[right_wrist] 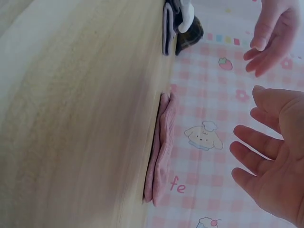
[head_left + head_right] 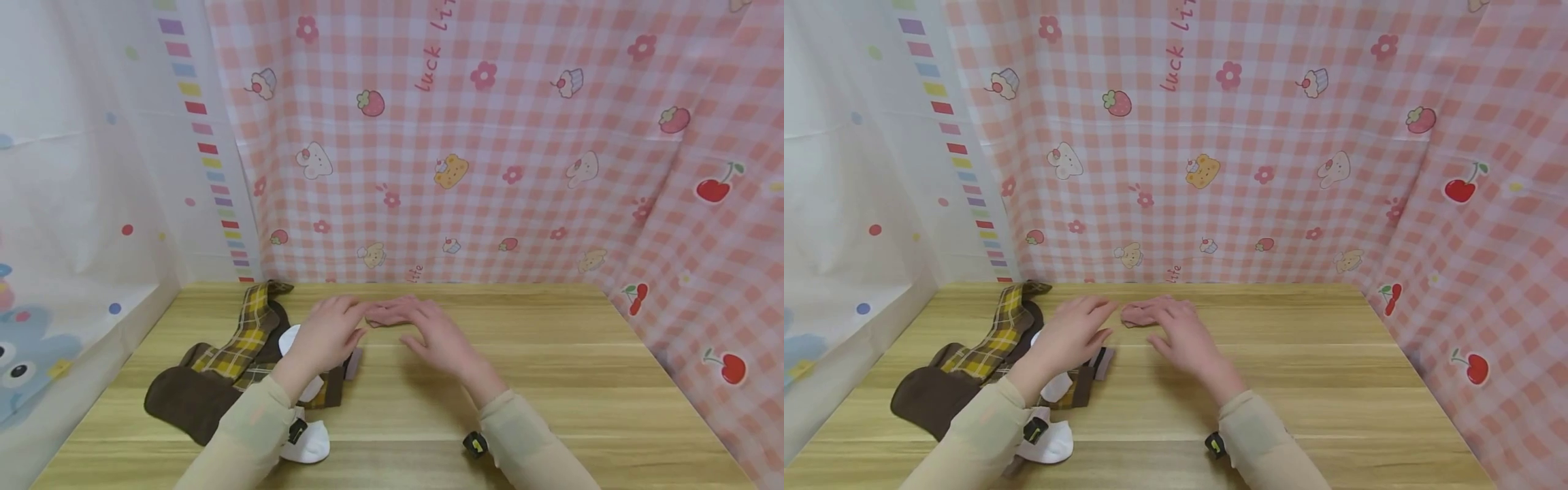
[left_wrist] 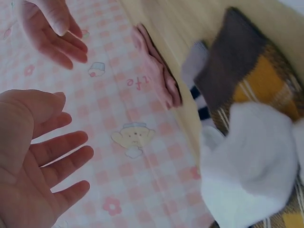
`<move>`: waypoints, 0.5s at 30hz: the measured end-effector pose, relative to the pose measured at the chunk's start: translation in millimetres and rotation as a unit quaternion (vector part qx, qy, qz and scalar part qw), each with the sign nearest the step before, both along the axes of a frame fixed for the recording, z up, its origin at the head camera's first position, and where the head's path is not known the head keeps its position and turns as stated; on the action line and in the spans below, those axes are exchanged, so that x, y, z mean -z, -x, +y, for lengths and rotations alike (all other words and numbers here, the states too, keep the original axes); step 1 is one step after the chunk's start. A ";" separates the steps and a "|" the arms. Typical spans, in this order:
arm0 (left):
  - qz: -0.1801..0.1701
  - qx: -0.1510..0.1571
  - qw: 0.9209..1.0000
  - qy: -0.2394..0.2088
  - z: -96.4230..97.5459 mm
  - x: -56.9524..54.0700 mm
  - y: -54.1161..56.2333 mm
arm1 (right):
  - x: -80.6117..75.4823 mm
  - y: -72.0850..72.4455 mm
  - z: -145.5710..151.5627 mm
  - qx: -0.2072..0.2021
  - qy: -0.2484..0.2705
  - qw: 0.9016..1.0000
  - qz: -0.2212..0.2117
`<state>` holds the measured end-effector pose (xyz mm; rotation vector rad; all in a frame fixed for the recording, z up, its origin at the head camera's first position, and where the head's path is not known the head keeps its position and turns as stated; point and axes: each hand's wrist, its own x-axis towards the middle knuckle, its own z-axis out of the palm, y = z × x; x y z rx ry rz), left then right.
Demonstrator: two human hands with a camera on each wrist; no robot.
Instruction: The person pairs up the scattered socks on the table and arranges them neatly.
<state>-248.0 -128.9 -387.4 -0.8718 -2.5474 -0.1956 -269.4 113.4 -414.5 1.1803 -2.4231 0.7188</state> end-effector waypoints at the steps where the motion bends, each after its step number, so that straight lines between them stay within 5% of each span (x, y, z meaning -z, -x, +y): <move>1: 0.004 -0.003 1.000 0.005 -1.8 0.8 0.1 | 0.4 -0.4 -0.8 -0.003 0.000 1.000 0.007; 8: 0.026 -0.033 0.998 0.037 -21.5 8.1 2.8 | -1.7 -3.5 -7.6 -0.030 0.004 0.999 0.036; 15: 0.030 -0.064 0.997 0.036 -47.3 9.4 8.7 | -4.1 -11.0 -17.8 -0.013 -0.016 0.999 0.028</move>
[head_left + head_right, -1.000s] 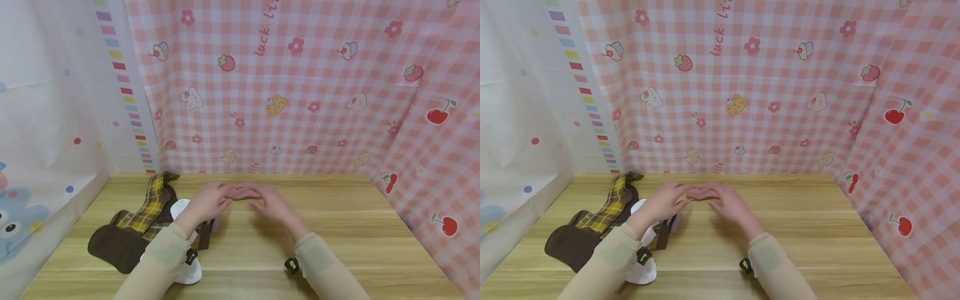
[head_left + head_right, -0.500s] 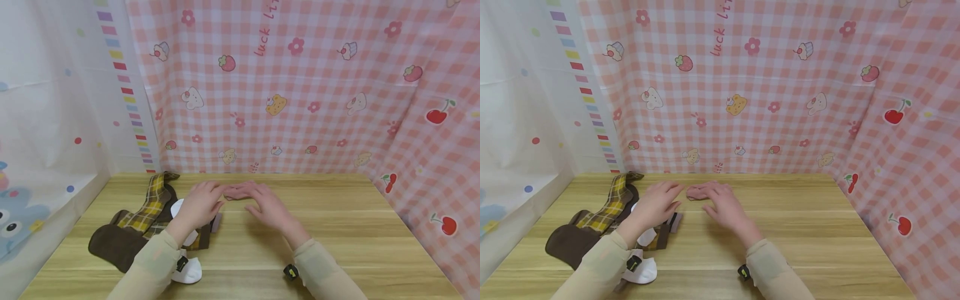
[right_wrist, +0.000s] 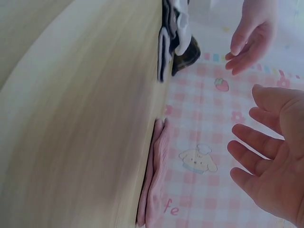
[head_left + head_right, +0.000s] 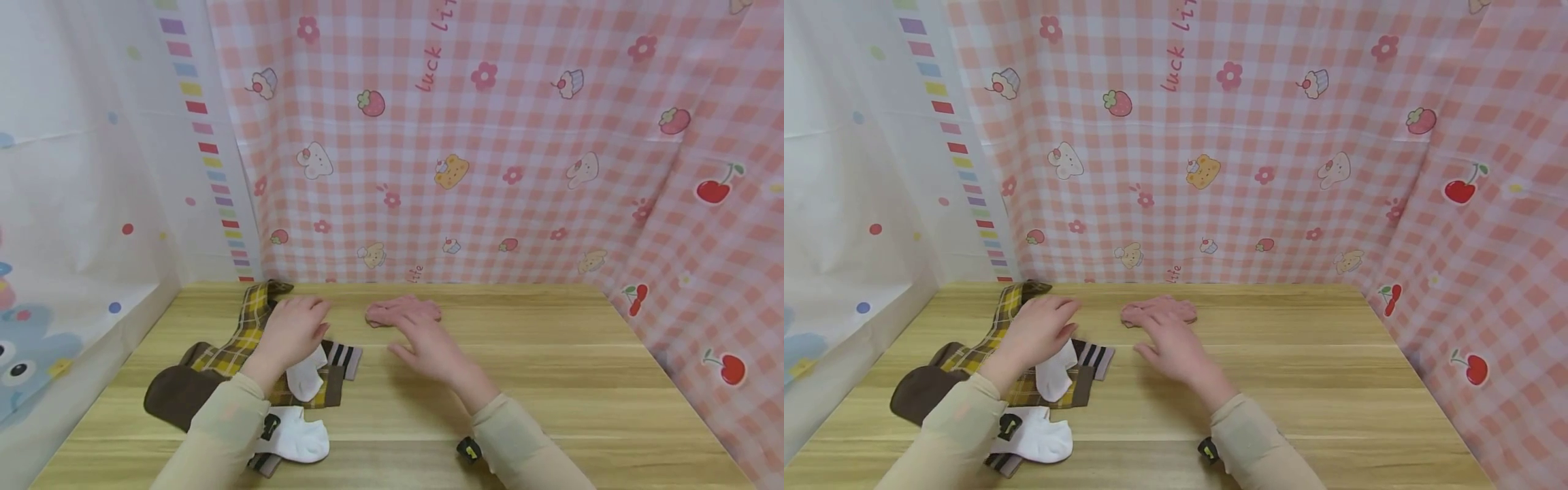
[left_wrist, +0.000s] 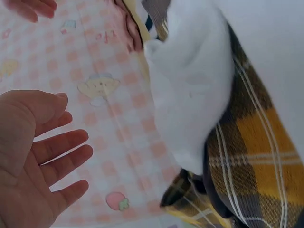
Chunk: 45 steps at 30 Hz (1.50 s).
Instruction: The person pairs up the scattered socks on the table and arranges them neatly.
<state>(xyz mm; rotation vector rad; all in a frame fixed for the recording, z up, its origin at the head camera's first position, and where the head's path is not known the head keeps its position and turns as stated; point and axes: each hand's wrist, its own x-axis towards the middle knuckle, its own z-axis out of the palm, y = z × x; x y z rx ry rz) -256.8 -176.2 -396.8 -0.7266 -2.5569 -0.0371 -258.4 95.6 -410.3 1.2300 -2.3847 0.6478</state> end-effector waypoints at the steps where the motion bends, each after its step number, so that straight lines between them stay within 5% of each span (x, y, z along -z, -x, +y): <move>1: -0.002 -0.005 1.000 -0.001 -3.4 0.1 1.1 | -0.4 -1.2 -2.3 0.002 -0.003 1.000 -0.005; 16: -0.041 -0.039 0.998 -0.031 -31.8 4.0 16.1 | -1.3 -14.4 -42.9 0.038 -0.054 0.990 -0.127; 27: -0.095 -0.058 0.993 -0.042 -31.8 8.0 21.9 | 6.7 -17.8 -63.0 0.022 -0.066 0.985 -0.156; 35: -0.160 -0.088 0.981 -0.066 -33.9 14.9 27.9 | 15.7 -14.8 -78.2 -0.002 -0.074 0.980 -0.186; 45: -0.193 -0.057 0.977 -0.075 -42.4 19.4 36.1 | 19.1 -14.8 -94.7 0.000 -0.074 0.971 -0.229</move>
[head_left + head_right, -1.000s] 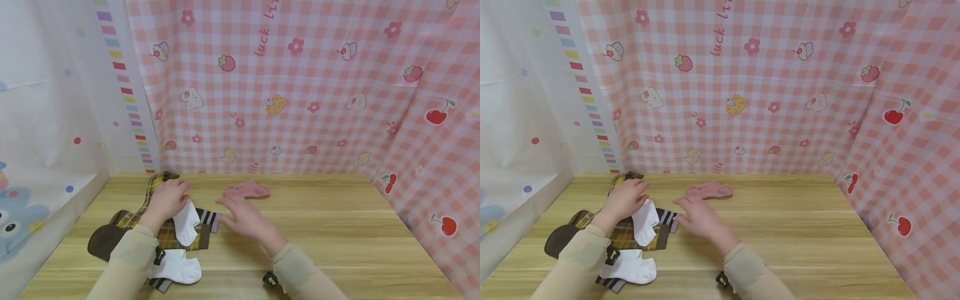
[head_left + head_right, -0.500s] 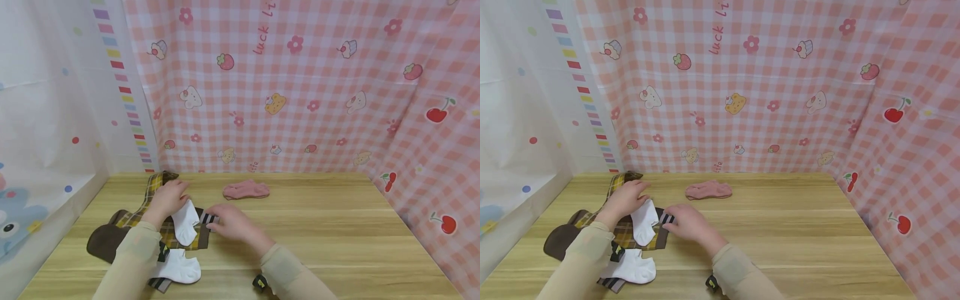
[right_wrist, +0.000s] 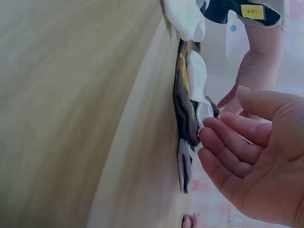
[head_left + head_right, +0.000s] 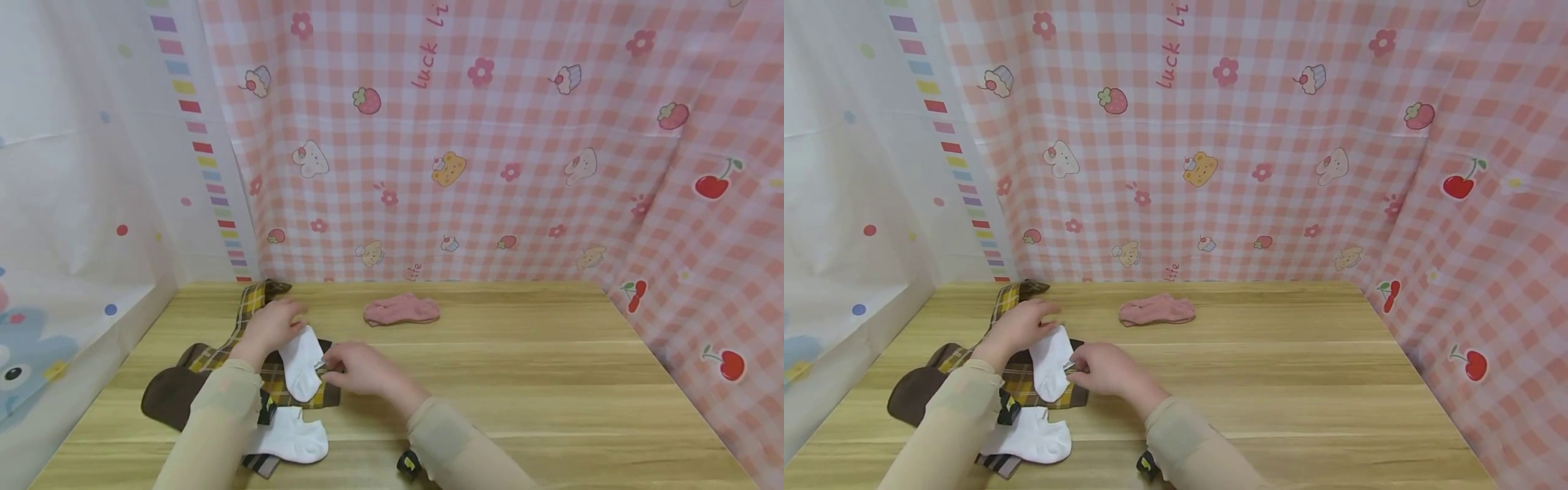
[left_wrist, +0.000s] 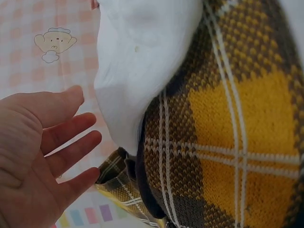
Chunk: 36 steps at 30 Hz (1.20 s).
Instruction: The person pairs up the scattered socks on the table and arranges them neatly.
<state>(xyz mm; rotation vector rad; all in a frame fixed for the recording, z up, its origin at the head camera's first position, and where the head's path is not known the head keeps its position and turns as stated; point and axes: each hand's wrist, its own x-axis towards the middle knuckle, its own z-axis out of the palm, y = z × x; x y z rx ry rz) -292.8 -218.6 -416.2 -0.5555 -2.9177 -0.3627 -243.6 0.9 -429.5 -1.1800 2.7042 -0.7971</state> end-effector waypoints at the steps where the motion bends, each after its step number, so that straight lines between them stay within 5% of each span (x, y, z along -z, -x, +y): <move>1: -0.005 0.002 1.000 -0.003 -0.4 0.0 0.5 | 0.8 0.2 -1.6 0.002 -0.002 1.000 -0.003; 16: -0.072 -0.011 0.997 0.001 1.9 4.5 7.4 | 13.2 4.1 -18.9 0.030 -0.033 0.999 -0.002; 36: -0.077 -0.003 0.997 0.014 2.2 10.5 10.3 | 10.3 -4.2 -44.0 0.120 -0.136 0.983 -0.010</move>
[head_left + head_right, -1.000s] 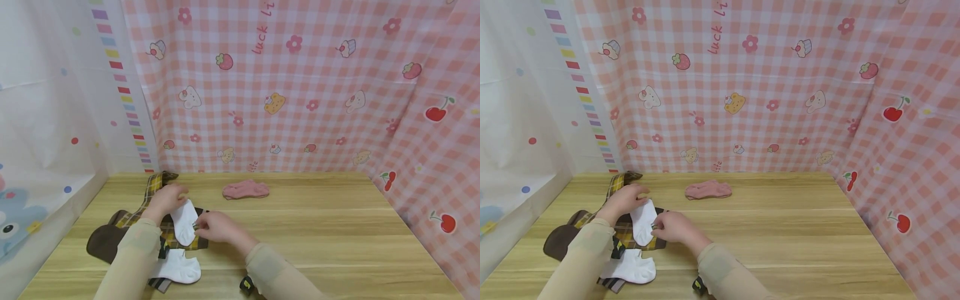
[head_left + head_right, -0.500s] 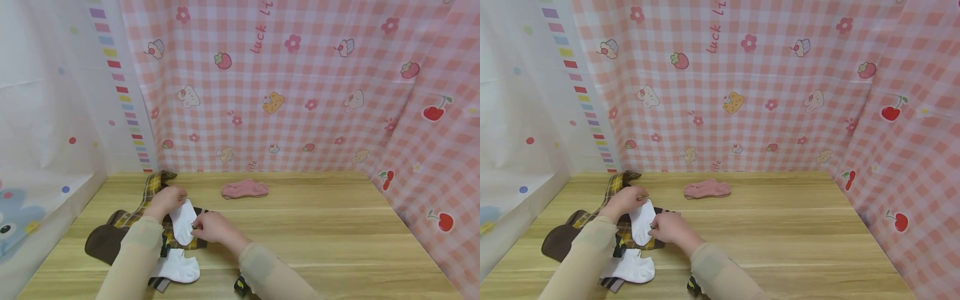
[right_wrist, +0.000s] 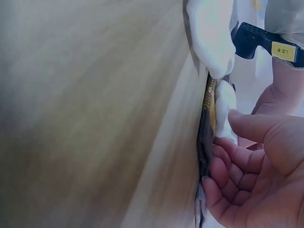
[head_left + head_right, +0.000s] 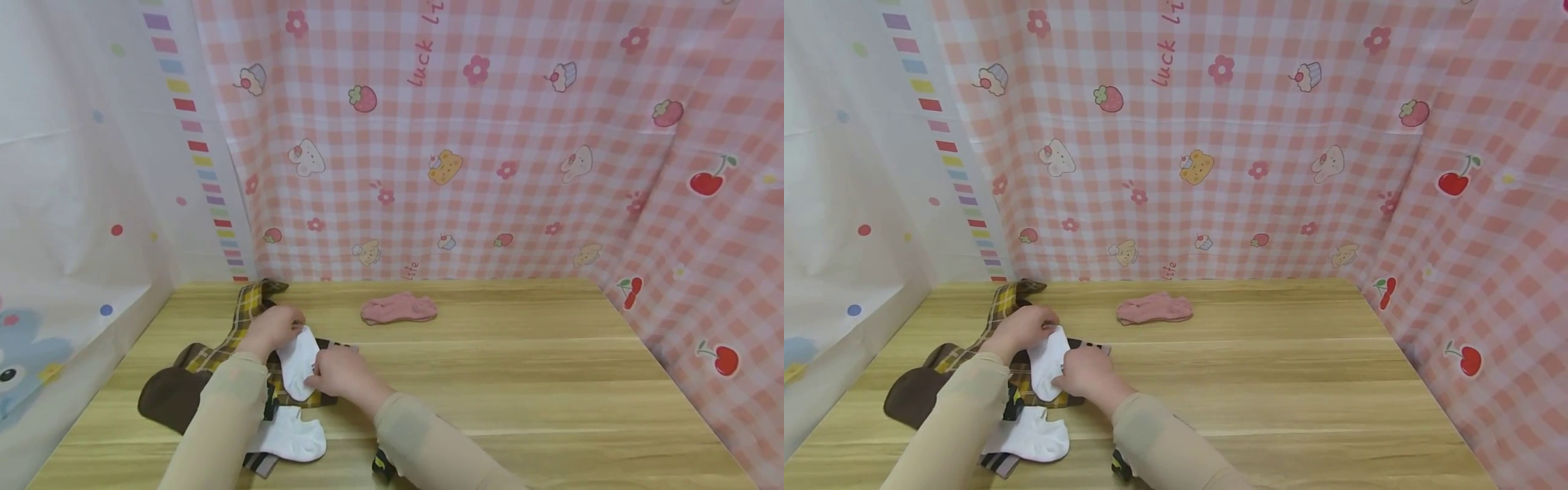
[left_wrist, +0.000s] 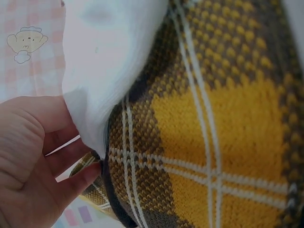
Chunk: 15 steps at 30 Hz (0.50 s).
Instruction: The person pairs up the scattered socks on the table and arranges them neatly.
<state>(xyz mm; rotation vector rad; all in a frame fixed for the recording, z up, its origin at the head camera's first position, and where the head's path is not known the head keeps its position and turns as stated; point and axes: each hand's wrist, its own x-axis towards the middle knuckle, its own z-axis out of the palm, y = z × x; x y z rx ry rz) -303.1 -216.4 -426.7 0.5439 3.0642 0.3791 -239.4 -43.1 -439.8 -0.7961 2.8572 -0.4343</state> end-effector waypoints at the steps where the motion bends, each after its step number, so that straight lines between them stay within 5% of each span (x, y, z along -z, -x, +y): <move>1: 0.001 -0.003 1.000 -0.001 -0.1 0.3 0.4 | 0.4 0.0 -0.5 0.004 0.000 1.000 -0.003; 15: -0.005 -0.048 0.999 0.011 -1.0 7.9 7.4 | 4.5 1.5 -5.2 0.026 -0.012 1.000 0.003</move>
